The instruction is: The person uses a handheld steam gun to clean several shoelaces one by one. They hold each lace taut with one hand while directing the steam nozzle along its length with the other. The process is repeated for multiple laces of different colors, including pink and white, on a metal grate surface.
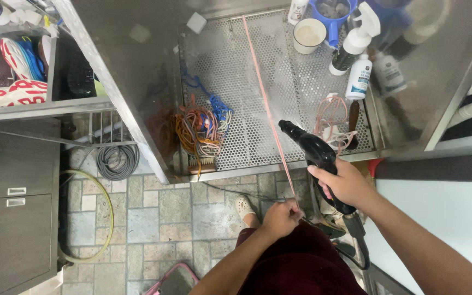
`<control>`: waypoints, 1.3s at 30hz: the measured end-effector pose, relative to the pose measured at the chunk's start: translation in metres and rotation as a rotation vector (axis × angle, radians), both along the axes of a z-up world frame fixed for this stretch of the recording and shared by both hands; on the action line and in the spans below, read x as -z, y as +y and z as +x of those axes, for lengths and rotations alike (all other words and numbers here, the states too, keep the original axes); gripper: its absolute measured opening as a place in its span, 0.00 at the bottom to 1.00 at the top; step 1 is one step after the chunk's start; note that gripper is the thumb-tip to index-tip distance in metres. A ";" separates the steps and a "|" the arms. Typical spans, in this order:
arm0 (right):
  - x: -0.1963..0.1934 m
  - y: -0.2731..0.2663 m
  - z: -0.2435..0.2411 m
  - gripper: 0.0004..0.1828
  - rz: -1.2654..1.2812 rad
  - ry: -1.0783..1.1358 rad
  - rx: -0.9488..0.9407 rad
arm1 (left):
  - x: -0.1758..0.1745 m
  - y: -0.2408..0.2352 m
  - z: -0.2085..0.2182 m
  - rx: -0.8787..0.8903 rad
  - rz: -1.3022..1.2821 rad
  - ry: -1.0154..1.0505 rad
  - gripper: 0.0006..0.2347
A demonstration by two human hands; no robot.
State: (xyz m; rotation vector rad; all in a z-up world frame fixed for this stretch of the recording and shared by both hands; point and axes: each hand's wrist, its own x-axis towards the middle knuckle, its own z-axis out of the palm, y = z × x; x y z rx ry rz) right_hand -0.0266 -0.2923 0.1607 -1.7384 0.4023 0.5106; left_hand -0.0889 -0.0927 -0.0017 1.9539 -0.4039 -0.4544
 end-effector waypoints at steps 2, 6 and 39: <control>-0.001 0.015 0.017 0.19 -0.040 -0.012 0.003 | 0.003 0.011 0.008 0.071 -0.023 0.010 0.07; -0.005 0.042 0.050 0.18 -0.103 -0.031 0.021 | 0.007 0.032 0.024 0.233 -0.062 0.046 0.07; 0.160 0.010 0.176 0.10 0.146 0.041 0.119 | -0.029 0.012 0.088 0.500 -0.363 0.236 0.09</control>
